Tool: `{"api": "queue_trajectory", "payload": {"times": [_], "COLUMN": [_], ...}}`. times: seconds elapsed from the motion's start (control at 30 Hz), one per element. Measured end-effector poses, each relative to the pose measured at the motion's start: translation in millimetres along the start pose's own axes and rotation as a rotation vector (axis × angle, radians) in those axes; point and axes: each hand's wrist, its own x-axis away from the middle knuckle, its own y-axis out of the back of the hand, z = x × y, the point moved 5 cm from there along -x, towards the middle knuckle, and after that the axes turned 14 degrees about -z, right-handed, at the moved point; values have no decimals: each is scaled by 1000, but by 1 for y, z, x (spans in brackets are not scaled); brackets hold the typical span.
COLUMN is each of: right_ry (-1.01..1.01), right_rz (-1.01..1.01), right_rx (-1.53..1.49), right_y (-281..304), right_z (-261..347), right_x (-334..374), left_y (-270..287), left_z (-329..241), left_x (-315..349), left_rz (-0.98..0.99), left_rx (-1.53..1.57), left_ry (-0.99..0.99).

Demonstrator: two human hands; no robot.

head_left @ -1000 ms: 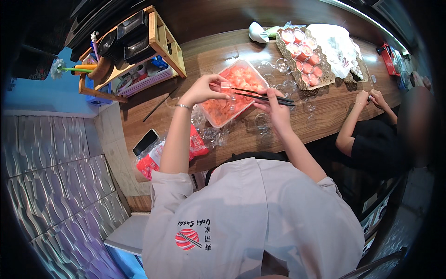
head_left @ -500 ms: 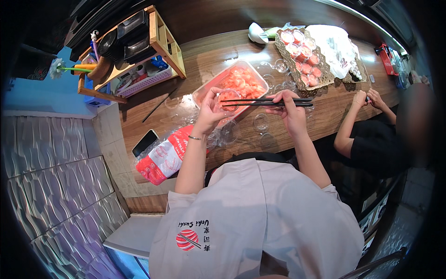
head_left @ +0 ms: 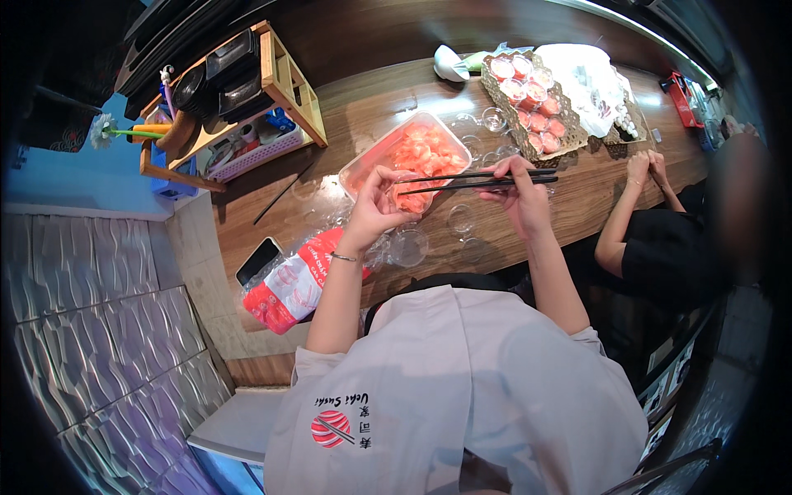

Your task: The person uses chopsticks to pick up small pieces of pink fish from a plastic container and places them into small round molds arranged on a tray. The person repeats this action continuously throughout the clip.

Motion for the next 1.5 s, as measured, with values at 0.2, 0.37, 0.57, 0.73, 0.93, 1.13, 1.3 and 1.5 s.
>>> {"api": "queue_trajectory", "payload": {"times": [0.2, 0.37, 0.57, 0.73, 0.93, 1.13, 1.3, 1.5], "right_ry": [-69, -78, -106, -141, -153, -141, -120, -102], "right_rz": [10, -8, 28, 22, 0, -9, -3, 5], "right_rx": [2, 68, 90, 81, 45, 142, 161, 124], "right_y": [9, 14, 18, 12, 13, 14, 8, 11], "right_z": [-23, -27, -36, -48, -51, -56, -51, -49], "right_x": [-1, -1, -9, -6, -9, -11, -10, -7], "left_y": [0, 4, 9, 28, 39, 43, 28, 26], "left_z": [1, 4, 15, 31, 36, 40, 39, 40], "left_x": [2, 4, 7, 15, 26, 28, 34, 39], "left_rz": [-15, -41, -48, -80, -173, -138, -54, -69], "left_rx": [-4, 13, 17, -15, 27, -7, 173, 274], "left_ry": [-5, 26, 40, 94, 151, 108, 136, 273]}}
